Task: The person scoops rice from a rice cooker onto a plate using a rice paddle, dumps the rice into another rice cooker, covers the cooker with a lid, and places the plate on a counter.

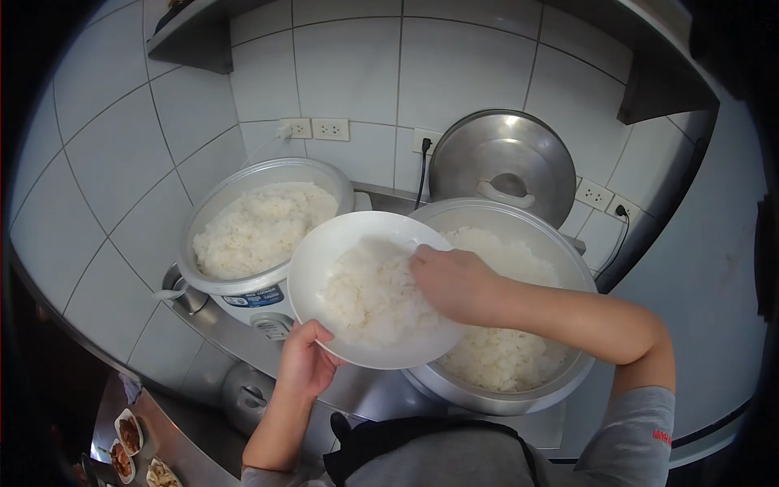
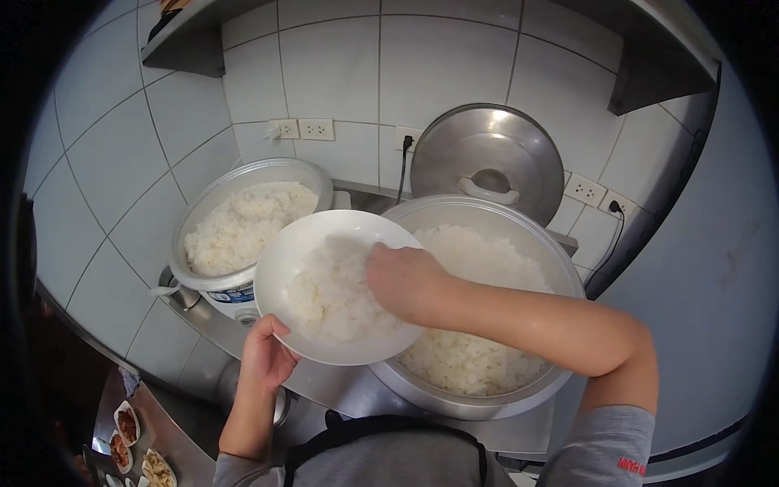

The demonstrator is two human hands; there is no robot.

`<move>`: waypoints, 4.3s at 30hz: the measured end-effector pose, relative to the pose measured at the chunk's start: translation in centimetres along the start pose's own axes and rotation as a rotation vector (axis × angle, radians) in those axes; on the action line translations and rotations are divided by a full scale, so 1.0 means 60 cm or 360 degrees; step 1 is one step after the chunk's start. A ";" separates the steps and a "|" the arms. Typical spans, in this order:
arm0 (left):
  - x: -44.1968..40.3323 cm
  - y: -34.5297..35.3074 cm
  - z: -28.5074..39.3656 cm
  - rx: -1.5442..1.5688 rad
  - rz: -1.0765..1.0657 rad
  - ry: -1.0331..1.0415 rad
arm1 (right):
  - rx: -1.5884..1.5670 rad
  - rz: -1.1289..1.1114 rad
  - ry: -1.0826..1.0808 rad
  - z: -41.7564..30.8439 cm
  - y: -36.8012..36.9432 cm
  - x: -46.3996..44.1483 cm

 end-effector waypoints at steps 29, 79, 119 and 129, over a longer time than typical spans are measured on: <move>-0.021 -0.069 0.002 0.0421 0.0074 0.0064 | -0.0721 -0.0657 0.0981 0.154 0.129 0.330; 0.026 -0.027 -0.004 0.0265 0.0145 0.0062 | -0.1288 0.0073 0.0875 0.240 0.012 0.189; 0.001 -0.083 0.013 0.0450 0.0141 0.0077 | -0.0617 -0.0655 0.0819 0.249 0.206 0.257; 0.009 -0.060 0.013 0.0285 0.0125 0.0070 | -0.1414 -0.0330 0.0938 0.281 0.154 0.296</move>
Point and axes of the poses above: each hand's wrist, its own x-axis away from the middle knuckle, its own y-axis out of the palm, z = x × y, the point moved 9 cm from there along -x, towards the middle knuckle
